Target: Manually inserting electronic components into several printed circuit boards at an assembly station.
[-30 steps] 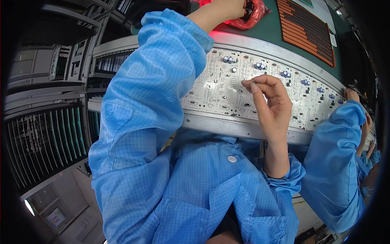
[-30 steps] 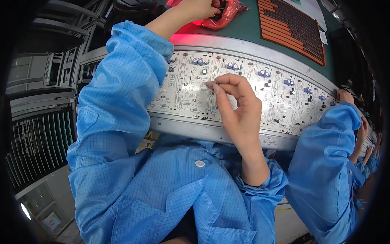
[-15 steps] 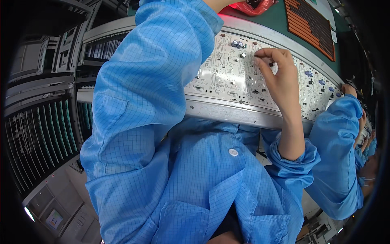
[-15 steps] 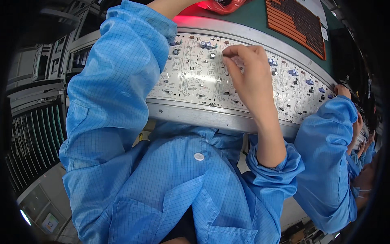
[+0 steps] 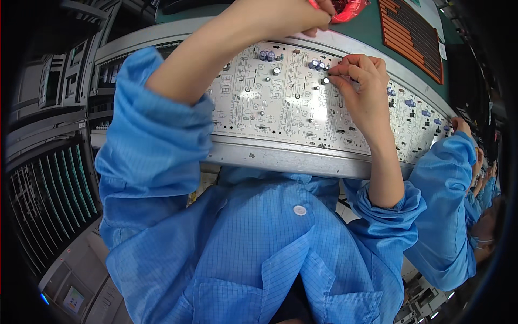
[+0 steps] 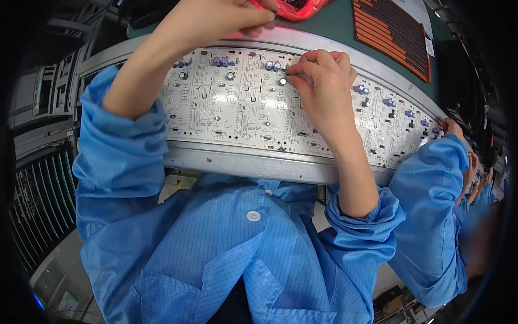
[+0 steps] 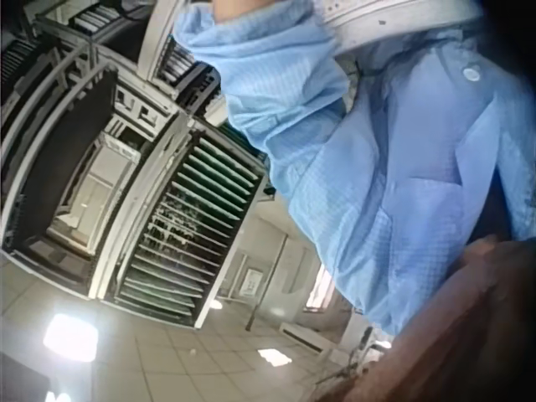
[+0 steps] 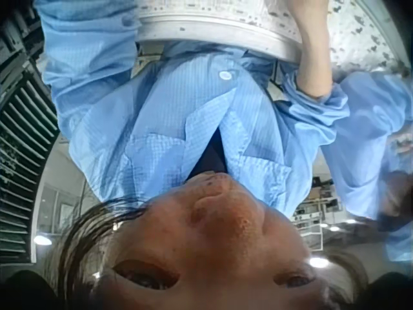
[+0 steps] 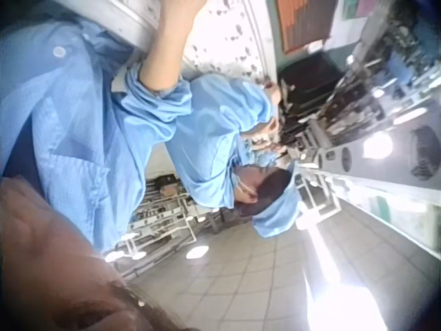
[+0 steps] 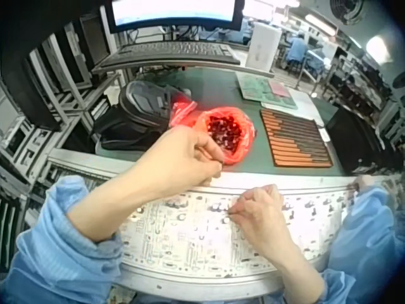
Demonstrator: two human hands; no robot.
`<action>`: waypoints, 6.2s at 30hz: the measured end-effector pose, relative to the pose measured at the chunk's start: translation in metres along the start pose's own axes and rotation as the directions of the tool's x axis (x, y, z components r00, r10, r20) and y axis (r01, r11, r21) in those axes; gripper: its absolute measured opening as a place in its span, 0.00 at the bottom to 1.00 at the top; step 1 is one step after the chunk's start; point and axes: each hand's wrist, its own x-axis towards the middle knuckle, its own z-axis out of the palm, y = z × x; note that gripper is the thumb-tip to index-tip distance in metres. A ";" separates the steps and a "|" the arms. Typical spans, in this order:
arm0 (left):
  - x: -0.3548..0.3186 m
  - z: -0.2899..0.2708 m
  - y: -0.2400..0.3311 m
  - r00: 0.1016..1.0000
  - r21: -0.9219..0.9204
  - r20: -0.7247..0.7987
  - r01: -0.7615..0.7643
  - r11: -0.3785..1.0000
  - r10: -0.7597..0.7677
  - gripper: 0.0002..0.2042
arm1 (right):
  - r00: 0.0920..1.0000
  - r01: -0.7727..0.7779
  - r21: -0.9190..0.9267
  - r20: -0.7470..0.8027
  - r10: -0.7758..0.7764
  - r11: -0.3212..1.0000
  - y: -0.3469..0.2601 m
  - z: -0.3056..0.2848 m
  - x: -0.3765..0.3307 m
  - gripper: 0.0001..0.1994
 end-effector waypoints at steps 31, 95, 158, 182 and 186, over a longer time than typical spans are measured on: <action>-0.070 -0.009 -0.068 0.987 -0.123 0.143 0.091 0.988 -0.073 0.10 | 0.995 0.023 -0.045 0.103 -0.018 0.999 -0.003 -0.007 0.003 0.07; -0.092 -0.006 -0.053 0.997 0.113 0.038 0.056 0.992 -0.061 0.08 | 0.986 0.018 -0.645 -0.114 -0.119 0.764 0.174 -0.093 0.060 0.09; -0.097 0.076 -0.040 0.982 0.410 0.178 -0.128 0.903 0.058 0.08 | 0.951 -0.139 0.749 -0.081 0.298 0.648 -0.027 -0.030 -0.022 0.07; -0.091 0.073 -0.014 0.937 0.530 0.295 -0.323 0.784 0.186 0.07 | 0.952 -0.098 0.754 -0.118 0.281 0.650 -0.005 -0.022 -0.033 0.08; 0.025 0.033 -0.023 0.906 0.842 0.012 -0.237 0.485 0.423 0.07 | 0.945 -0.124 0.761 -0.106 0.310 0.637 -0.005 -0.022 -0.030 0.08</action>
